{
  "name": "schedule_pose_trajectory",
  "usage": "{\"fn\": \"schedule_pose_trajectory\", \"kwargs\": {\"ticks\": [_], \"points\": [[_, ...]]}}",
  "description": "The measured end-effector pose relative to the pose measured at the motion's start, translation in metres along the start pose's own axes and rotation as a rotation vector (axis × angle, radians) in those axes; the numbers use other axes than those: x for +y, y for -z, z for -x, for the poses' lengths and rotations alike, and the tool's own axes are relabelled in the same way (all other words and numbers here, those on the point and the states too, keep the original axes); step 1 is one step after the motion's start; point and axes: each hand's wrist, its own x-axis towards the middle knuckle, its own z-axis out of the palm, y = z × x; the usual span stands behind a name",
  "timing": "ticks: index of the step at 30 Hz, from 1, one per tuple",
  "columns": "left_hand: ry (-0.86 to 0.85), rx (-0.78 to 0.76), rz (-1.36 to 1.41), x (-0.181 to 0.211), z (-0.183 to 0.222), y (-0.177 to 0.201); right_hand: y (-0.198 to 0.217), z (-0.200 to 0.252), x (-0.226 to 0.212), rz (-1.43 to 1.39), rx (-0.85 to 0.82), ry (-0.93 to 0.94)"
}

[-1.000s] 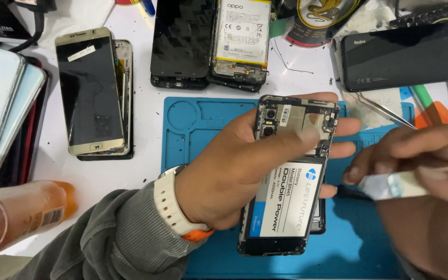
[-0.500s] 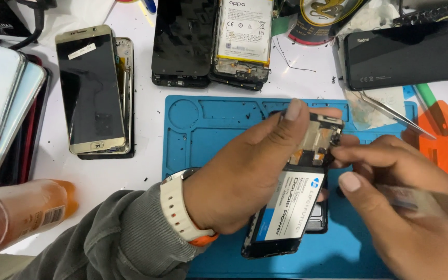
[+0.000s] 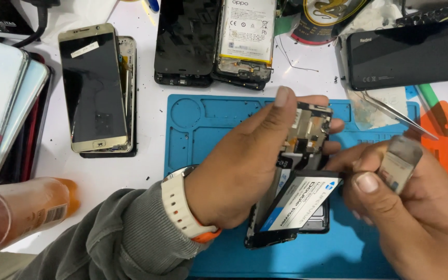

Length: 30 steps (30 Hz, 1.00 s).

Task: Disassembling a mobile phone to inspect internal components, including removing the back cover, battery, and unscrewing the motherboard.

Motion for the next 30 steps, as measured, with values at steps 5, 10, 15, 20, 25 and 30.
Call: {"fn": "schedule_pose_trajectory", "kwargs": {"ticks": [5, 10, 15, 20, 25, 30], "points": [[0.008, 0.058, 0.159, -0.001, -0.003, 0.001, -0.001, 0.000, 0.004, 0.039, 0.112, -0.105], [-0.142, 0.118, 0.285, -0.006, -0.008, 0.015, 0.022, -0.017, 0.042, -0.291, 0.233, -0.047], [-0.242, 0.235, 0.501, 0.002, -0.005, 0.024, 0.012, -0.028, 0.019, -0.142, 0.231, -0.074], [-0.289, 0.163, 0.594, -0.006, -0.010, 0.031, -0.003, -0.030, -0.006, 0.554, -0.100, -0.316], [-0.310, 0.141, 0.564, -0.007, -0.009, 0.031, 0.000, -0.028, 0.006, 0.682, -0.052, -0.108], [-0.315, 0.088, 0.630, -0.011, -0.008, 0.036, 0.015, -0.035, 0.014, 0.804, -0.002, -0.077]]}}
